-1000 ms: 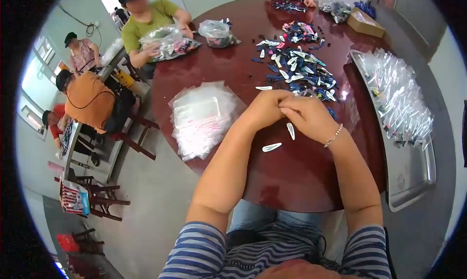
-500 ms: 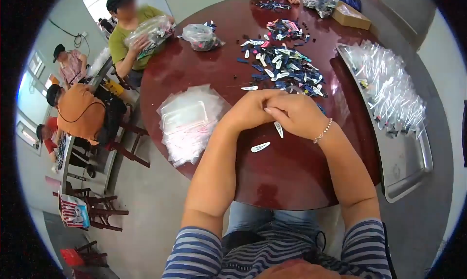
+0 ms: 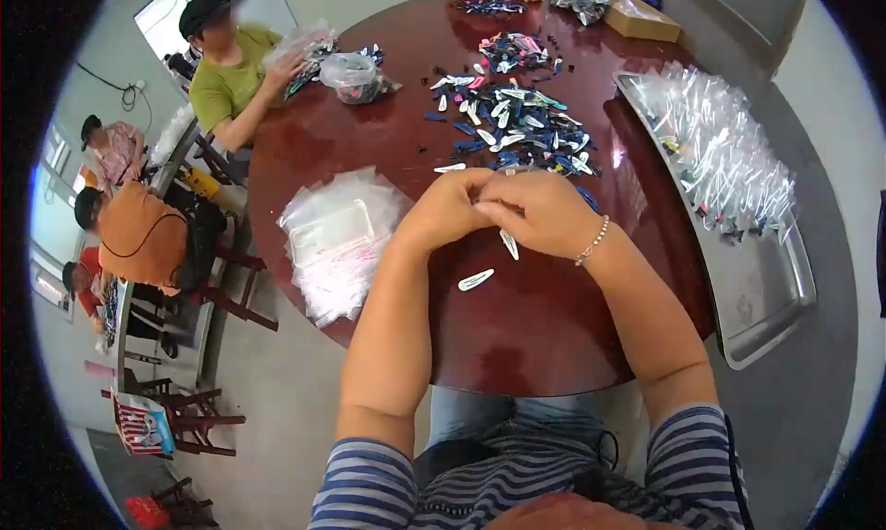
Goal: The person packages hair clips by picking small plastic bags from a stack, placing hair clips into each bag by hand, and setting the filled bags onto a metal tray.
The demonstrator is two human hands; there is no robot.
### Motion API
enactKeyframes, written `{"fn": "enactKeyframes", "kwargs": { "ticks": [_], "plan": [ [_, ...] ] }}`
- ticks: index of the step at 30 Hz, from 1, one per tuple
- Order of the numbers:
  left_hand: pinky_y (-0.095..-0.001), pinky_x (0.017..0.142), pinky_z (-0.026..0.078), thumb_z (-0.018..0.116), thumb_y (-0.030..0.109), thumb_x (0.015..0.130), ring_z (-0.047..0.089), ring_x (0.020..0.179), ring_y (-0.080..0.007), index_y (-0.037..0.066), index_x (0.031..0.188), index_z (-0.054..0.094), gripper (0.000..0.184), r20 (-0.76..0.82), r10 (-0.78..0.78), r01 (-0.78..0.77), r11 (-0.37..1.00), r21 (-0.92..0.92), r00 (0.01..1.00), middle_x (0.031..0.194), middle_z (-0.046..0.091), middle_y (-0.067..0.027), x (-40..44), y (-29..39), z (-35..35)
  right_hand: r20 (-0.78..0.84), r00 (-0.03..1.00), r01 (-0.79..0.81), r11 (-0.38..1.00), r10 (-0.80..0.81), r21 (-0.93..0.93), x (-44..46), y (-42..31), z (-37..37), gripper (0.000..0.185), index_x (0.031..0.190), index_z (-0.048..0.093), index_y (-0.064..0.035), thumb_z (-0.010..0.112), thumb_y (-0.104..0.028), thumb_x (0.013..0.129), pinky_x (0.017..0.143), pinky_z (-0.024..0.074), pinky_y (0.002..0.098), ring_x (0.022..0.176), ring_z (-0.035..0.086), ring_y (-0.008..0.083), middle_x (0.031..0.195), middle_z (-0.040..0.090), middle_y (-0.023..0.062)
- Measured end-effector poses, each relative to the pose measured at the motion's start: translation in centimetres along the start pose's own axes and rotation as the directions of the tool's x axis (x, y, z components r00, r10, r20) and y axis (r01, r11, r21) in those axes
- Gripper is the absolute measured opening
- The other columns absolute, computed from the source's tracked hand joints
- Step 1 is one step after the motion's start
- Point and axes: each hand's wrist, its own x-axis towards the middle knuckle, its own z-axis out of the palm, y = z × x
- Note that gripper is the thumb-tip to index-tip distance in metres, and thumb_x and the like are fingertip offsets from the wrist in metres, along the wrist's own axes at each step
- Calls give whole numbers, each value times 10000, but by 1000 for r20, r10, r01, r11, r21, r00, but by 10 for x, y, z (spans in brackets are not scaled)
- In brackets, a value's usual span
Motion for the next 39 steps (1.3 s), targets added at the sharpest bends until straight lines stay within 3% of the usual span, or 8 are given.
{"fn": "enactKeyframes", "kwargs": {
  "ticks": [3,7,10,17,22,30,34,39],
  "plan": [
    [-247,691,479,762,43,726,563,752,-71,6,967,647,269,-104,-37,43,997,59,994,821,627,11,-2,11,1,-44,983,-175,978,181,110,1,9,-6,138,899,664,-72,630,-199,855,631,506,362,693,647,287,811,651,141],
    [-245,685,466,818,122,704,574,739,-93,6,943,667,305,-246,-128,174,969,173,961,803,642,-22,0,12,-1,-283,736,-405,735,615,543,-7,48,-28,194,1033,632,9,606,-126,897,704,491,240,823,623,97,928,675,69],
    [-224,653,443,806,129,723,557,724,-85,2,965,669,305,-369,-108,181,969,171,923,815,644,-22,1,4,-3,-311,577,-637,655,755,407,-35,103,-36,263,1110,602,8,604,-131,887,736,495,253,863,626,115,961,672,93],
    [-231,635,439,787,122,750,551,711,-89,11,995,665,295,-450,-172,184,983,-18,876,814,637,-8,5,-2,-3,-269,731,-680,705,628,-202,-41,123,-3,529,1226,540,-5,643,-361,848,918,466,393,1055,602,374,1138,613,248],
    [-217,603,433,781,119,758,549,673,-78,7,983,656,280,-496,-174,156,985,-77,851,812,641,-8,4,-3,-10,6,710,-594,603,704,-533,-5,91,22,781,1365,410,-81,688,-498,766,1022,347,507,1297,355,343,1376,400,166],
    [-208,592,429,775,130,769,555,677,-65,16,962,654,254,-549,-152,106,988,-115,822,814,644,-7,4,-6,-16,29,950,-305,942,311,-138,10,109,46,318,1069,647,-34,704,-121,769,877,472,348,972,608,268,1041,641,128],
    [-219,599,440,785,151,754,562,686,-77,-33,966,648,313,-595,-132,92,991,-97,793,796,653,-40,3,-2,-16,239,891,-426,892,386,149,17,95,30,316,1076,647,-38,696,-90,768,837,488,322,918,624,211,1010,666,102],
    [-226,606,443,785,151,753,563,687,-84,-42,965,648,318,-565,-170,113,984,-135,807,788,650,-39,5,-10,-19,45,899,-435,877,436,202,-7,109,19,237,1041,668,-44,667,-88,808,794,490,298,879,636,164,974,684,75]
  ]
}}
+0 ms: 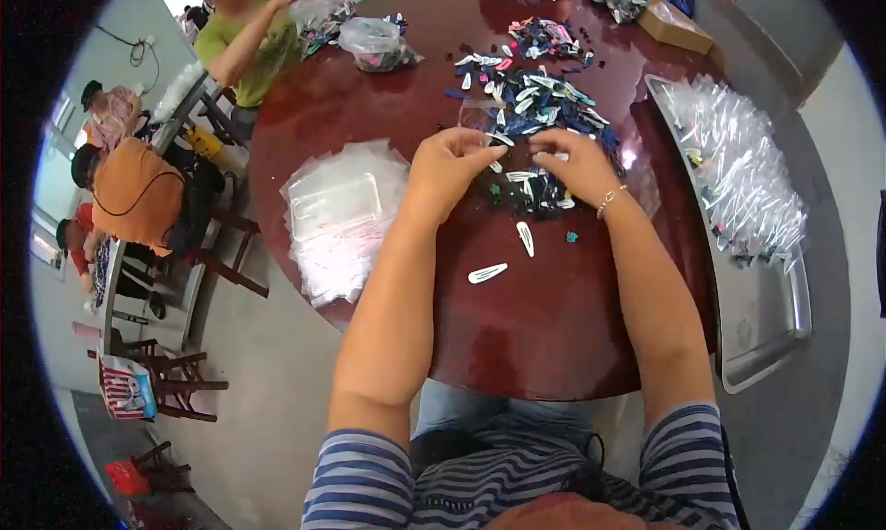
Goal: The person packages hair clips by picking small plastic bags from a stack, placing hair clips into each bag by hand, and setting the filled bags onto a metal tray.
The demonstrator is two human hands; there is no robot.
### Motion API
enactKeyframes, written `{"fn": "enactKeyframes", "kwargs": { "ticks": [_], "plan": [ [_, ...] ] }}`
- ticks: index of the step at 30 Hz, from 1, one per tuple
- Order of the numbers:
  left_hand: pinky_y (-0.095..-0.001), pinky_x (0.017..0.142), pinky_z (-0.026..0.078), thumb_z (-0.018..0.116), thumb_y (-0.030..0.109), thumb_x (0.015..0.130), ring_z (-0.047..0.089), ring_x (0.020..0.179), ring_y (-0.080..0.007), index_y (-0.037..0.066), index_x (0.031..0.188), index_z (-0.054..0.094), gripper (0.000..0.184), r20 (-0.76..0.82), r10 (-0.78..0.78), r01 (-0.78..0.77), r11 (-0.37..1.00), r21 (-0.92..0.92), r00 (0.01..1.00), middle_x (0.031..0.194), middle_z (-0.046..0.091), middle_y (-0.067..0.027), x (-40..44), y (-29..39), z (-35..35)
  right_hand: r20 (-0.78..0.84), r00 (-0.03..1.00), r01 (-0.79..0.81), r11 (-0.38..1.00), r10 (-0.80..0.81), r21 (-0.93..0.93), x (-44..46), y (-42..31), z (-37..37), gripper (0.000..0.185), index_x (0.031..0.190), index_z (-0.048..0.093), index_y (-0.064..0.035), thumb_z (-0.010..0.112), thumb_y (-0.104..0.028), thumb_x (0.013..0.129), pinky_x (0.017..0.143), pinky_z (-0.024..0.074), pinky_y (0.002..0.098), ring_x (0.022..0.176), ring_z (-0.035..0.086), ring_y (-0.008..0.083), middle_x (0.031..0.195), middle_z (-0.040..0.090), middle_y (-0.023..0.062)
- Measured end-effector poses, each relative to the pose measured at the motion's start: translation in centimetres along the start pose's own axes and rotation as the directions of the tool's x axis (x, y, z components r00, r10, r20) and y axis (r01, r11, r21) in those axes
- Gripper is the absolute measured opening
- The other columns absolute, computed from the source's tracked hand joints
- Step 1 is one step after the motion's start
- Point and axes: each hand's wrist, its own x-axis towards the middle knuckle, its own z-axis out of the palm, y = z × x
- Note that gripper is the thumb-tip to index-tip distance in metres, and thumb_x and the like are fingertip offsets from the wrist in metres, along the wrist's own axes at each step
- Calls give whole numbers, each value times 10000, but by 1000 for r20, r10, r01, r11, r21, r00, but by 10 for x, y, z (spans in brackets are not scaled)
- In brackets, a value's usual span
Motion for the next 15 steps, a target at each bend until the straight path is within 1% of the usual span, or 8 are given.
{"fn": "enactKeyframes", "kwargs": {
  "ticks": [2,3,4,6,7,8,10,15],
  "plan": [
    [-196,581,405,774,155,773,542,664,-58,22,977,646,275,34,4,-5,999,39,999,805,639,-4,0,-1,3,-69,988,-134,988,139,71,4,14,-3,222,1042,663,-30,658,-105,833,752,499,286,873,645,146,959,685,69],
    [-196,581,405,774,155,773,542,664,-58,22,977,646,275,39,6,-8,999,43,999,805,639,-4,0,0,3,-26,980,-188,967,196,173,6,21,-6,283,1164,576,2,598,-107,903,773,495,224,929,644,152,1030,656,71],
    [-199,590,411,773,154,773,551,676,-64,20,981,646,278,51,5,-7,999,53,999,817,644,-8,-2,0,4,-32,980,-187,967,195,175,5,15,-10,283,1164,576,2,598,-107,903,773,495,224,929,644,152,1030,656,71],
    [-202,599,416,771,154,774,561,689,-69,19,986,646,281,66,5,-9,998,66,998,829,650,-12,-6,3,7,15,908,-362,767,418,530,4,-10,-18,310,1209,538,-10,574,-125,923,769,498,229,922,648,172,1071,642,91],
    [-211,597,424,784,148,759,557,679,-79,-5,981,646,303,66,-8,6,999,31,998,803,642,-23,-8,7,9,34,905,-354,707,424,612,2,-16,-22,309,1229,515,-10,543,-112,938,777,504,239,946,642,199,1097,627,116],
    [-219,595,431,796,142,745,554,670,-88,-29,976,646,325,66,-21,21,1000,-4,998,777,633,-35,-9,9,10,31,905,-352,707,425,614,2,-15,-23,309,1229,515,-10,543,-112,938,777,504,239,946,642,199,1097,627,116],
    [-219,594,431,797,140,744,552,666,-88,-30,977,644,327,80,-28,29,999,-13,996,773,631,-33,-9,7,11,85,902,-344,587,424,733,2,-11,-25,296,1217,514,9,534,-79,935,796,511,257,991,630,225,1118,612,149],
    [-217,598,433,797,135,743,553,672,-85,-32,973,643,324,103,-36,35,999,10,994,775,628,-30,-6,3,10,157,900,-360,490,406,794,2,-1,-26,306,1217,502,39,527,-41,923,827,523,284,1014,625,245,1130,598,169]
  ]
}}
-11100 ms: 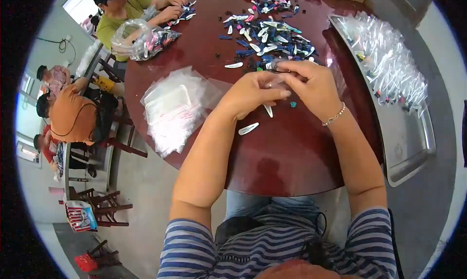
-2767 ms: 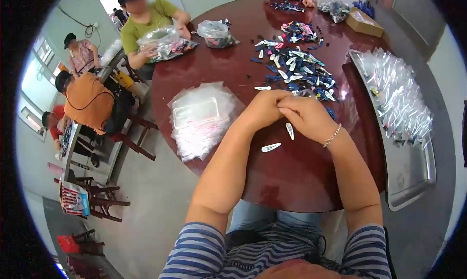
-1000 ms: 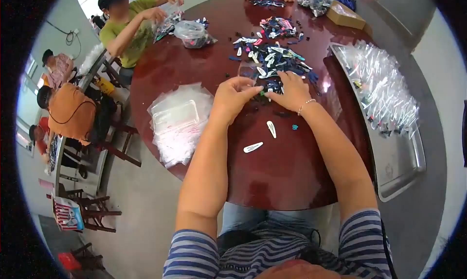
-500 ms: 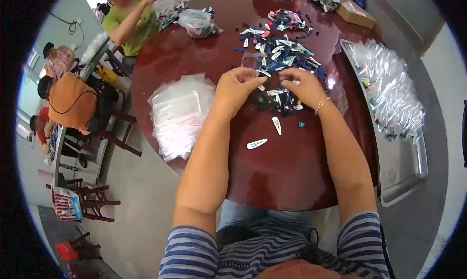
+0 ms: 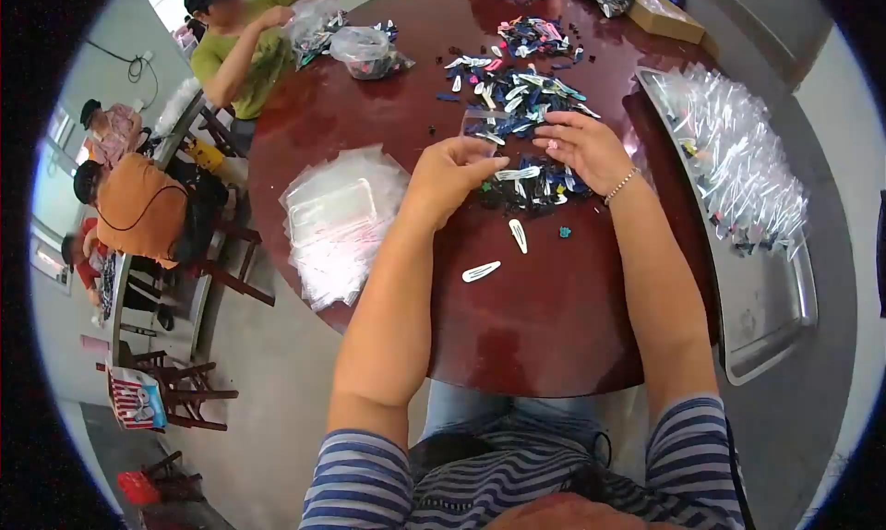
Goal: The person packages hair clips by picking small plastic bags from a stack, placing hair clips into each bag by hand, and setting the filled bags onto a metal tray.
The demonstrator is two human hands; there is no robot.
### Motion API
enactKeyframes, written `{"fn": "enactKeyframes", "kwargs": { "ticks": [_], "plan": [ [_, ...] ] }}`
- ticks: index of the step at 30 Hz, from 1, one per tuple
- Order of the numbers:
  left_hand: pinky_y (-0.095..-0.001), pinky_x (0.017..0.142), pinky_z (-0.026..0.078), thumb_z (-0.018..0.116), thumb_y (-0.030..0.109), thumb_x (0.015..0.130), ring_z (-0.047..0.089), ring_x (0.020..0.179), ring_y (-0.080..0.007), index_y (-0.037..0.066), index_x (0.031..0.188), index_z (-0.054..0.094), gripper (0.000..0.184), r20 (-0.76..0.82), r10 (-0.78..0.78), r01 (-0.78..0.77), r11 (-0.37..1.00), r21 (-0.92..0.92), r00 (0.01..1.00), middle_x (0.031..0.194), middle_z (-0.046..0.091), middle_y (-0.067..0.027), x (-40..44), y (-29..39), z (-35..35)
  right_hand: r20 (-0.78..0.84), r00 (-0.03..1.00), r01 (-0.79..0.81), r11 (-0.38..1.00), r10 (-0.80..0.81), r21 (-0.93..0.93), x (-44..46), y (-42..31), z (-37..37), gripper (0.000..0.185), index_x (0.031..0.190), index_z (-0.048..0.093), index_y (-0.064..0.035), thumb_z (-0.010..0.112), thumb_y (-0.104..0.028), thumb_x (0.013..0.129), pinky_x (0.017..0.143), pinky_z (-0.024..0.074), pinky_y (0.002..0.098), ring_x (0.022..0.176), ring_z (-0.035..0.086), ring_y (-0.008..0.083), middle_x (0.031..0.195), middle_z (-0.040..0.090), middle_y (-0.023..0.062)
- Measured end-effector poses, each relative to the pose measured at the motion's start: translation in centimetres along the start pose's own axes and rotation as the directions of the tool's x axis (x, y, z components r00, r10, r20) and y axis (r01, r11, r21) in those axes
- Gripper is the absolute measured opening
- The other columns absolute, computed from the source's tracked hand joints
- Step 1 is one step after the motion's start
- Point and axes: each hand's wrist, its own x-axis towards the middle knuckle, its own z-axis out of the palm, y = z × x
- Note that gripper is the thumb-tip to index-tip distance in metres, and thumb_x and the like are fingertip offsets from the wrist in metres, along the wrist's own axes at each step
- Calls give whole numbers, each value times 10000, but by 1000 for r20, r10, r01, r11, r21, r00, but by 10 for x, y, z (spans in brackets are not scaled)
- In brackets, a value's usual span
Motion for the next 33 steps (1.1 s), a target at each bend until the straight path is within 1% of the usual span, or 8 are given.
{"fn": "enactKeyframes", "kwargs": {
  "ticks": [9,11,17,19,27,30,32,33],
  "plan": [
    [-231,665,468,789,163,753,591,750,-103,11,1013,655,330,67,-46,43,998,53,997,869,653,-36,-3,4,4,-3,998,56,996,-57,-70,-14,-18,24,313,1137,571,49,621,44,828,874,497,262,1029,609,194,1061,613,102],
    [-232,669,465,794,150,743,588,749,-99,7,1000,664,321,63,-44,41,998,43,997,855,655,-33,-6,6,6,-4,958,248,835,-287,-491,-22,-30,43,250,1071,624,30,643,31,822,829,489,231,973,610,131,968,637,55],
    [-226,688,460,764,95,752,577,756,-82,-7,1056,663,336,275,40,-86,984,157,961,822,642,-12,-10,6,10,298,881,468,590,-367,-657,-44,-33,73,103,924,653,24,616,1,831,710,492,235,793,620,107,902,674,58],
    [-229,698,465,748,72,759,583,760,-80,-6,1077,654,340,293,46,-83,990,118,955,823,648,-7,-7,-2,10,306,828,478,307,-469,-823,-45,-31,74,109,911,656,21,625,-10,810,696,495,248,779,627,115,875,679,75],
    [-254,671,450,778,83,727,540,730,-77,-31,1014,650,334,378,-1,-40,994,100,926,811,622,-3,-13,6,12,369,919,385,500,-135,-776,-46,-37,62,140,904,668,15,652,-11,767,690,493,249,744,624,113,828,682,87],
    [-269,815,488,748,4,748,611,850,-94,-8,1072,644,340,435,-27,-21,994,105,900,917,676,-19,-10,-1,13,373,920,386,441,-120,-810,-52,-44,65,162,903,675,17,661,6,743,698,498,256,748,631,122,835,685,93],
    [-268,823,487,743,-9,747,608,859,-91,-11,1079,642,347,460,-5,-17,999,44,888,926,674,-18,-10,0,14,428,884,463,229,-187,-856,-58,-47,72,180,908,680,18,662,15,729,706,504,262,759,642,134,839,687,97],
    [-268,832,486,737,-21,747,605,867,-89,-13,1086,639,353,483,16,-9,1000,-17,876,935,673,-16,-11,0,14,425,885,461,229,-188,-857,-59,-47,73,180,908,680,18,662,15,729,706,504,262,759,642,134,839,687,97]
  ]
}}
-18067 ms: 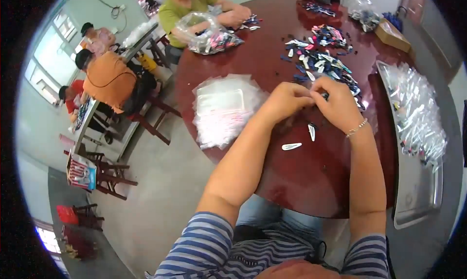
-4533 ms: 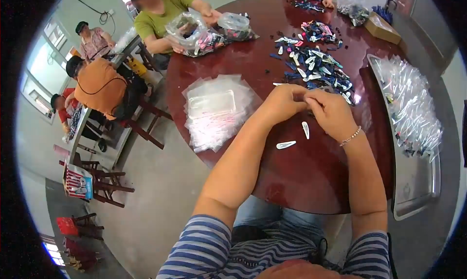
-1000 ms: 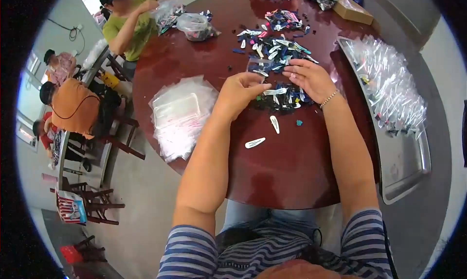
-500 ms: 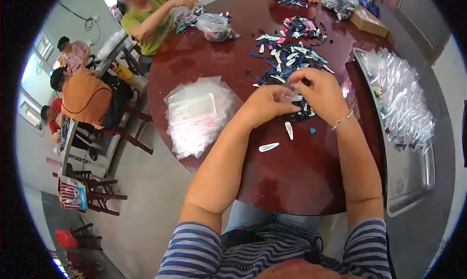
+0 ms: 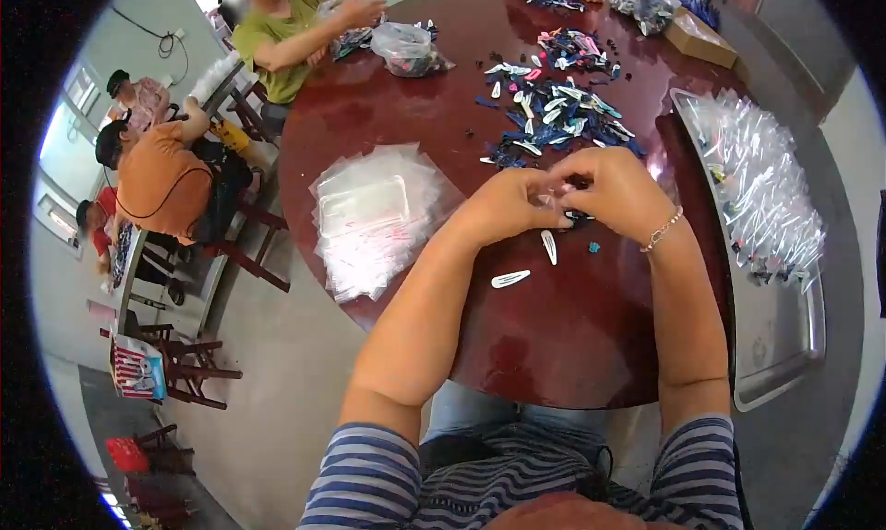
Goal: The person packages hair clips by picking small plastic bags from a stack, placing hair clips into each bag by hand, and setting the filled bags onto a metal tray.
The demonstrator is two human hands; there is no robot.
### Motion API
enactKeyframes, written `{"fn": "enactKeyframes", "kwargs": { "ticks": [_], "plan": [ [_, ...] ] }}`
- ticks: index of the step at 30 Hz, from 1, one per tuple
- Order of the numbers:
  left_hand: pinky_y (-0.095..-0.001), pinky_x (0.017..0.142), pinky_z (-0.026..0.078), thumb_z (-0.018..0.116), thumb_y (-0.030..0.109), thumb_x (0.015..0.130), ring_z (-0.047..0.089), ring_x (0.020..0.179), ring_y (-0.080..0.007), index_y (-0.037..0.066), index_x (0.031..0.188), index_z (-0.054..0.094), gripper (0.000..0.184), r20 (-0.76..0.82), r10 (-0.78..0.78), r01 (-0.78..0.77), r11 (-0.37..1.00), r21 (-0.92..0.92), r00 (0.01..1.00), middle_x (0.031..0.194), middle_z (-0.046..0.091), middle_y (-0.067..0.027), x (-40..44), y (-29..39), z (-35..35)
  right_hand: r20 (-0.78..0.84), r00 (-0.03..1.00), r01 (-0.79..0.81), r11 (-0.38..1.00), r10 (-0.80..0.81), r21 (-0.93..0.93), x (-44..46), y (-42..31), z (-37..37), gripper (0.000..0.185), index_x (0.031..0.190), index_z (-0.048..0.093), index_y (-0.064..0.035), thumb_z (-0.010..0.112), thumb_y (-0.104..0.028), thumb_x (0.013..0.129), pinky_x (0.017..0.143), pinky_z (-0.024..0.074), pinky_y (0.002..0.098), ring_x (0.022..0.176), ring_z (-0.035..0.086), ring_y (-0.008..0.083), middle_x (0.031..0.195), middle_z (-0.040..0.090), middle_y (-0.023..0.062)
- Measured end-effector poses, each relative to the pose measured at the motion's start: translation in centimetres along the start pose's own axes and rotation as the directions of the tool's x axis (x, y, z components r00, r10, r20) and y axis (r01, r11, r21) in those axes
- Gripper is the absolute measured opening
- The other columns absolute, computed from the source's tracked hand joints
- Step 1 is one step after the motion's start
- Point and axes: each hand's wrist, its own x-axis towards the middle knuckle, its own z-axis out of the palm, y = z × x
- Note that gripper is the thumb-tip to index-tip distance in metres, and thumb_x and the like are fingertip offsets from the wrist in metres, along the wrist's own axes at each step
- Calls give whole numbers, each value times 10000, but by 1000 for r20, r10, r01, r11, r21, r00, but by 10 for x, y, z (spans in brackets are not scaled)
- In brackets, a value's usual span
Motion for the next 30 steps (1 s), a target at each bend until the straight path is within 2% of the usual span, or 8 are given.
{"fn": "enactKeyframes", "kwargs": {
  "ticks": [6,8,10,12,14,16,24,30],
  "plan": [
    [-270,825,493,738,-5,750,611,843,-98,-17,1100,628,367,-34,-6,10,995,100,999,938,670,-27,-1,4,-2,18,997,-76,969,74,233,2,0,-1,176,917,683,16,668,2,742,718,508,266,782,646,132,856,688,90],
    [-262,776,497,743,34,759,612,822,-104,-12,1103,630,365,-71,-61,70,990,125,996,924,670,-33,-3,8,-2,-104,989,-68,945,106,319,5,2,-3,135,910,683,13,667,-31,783,708,505,260,777,635,117,850,688,69],
    [-253,721,491,747,79,769,611,804,-104,-4,1104,633,363,-178,-103,118,990,77,979,906,665,-32,-4,14,-3,-219,971,-26,956,93,293,1,7,-11,102,873,674,8,649,-80,828,634,477,228,707,603,79,774,659,24],
    [-255,700,479,745,149,787,618,816,-123,10,1101,631,362,-307,-130,150,988,41,943,923,668,-36,-4,15,-5,-218,940,-194,938,261,286,-1,17,-20,102,848,667,9,650,-90,828,588,461,222,663,584,53,723,635,8],
    [-269,718,474,745,167,793,622,840,-132,26,1086,628,346,-374,-125,98,991,-90,919,931,670,-41,-3,12,-10,-215,949,-207,970,231,131,-5,35,-26,112,855,667,7,666,-86,791,573,475,255,632,610,94,718,657,45],
    [-276,726,472,745,170,795,624,850,-133,34,1075,628,333,-404,-126,90,990,-108,906,932,670,-41,-1,10,-15,-8,969,-246,950,249,-192,-8,59,-19,146,874,671,-1,671,-75,749,605,496,295,655,648,169,746,679,99],
    [-279,736,467,748,187,797,621,860,-130,49,1043,631,305,-429,-127,94,991,-99,894,929,668,-32,-1,9,-16,-14,967,-252,946,255,-205,-3,81,11,182,911,667,-28,656,-66,733,822,497,397,884,635,322,894,670,152],
    [-275,733,468,758,199,786,609,867,-124,37,1079,628,359,-358,-141,134,990,-46,923,957,659,-30,-3,12,-9,40,995,-77,970,88,-230,-4,87,23,295,1025,655,-33,662,-28,731,795,494,371,899,619,285,960,632,135]
  ]
}}
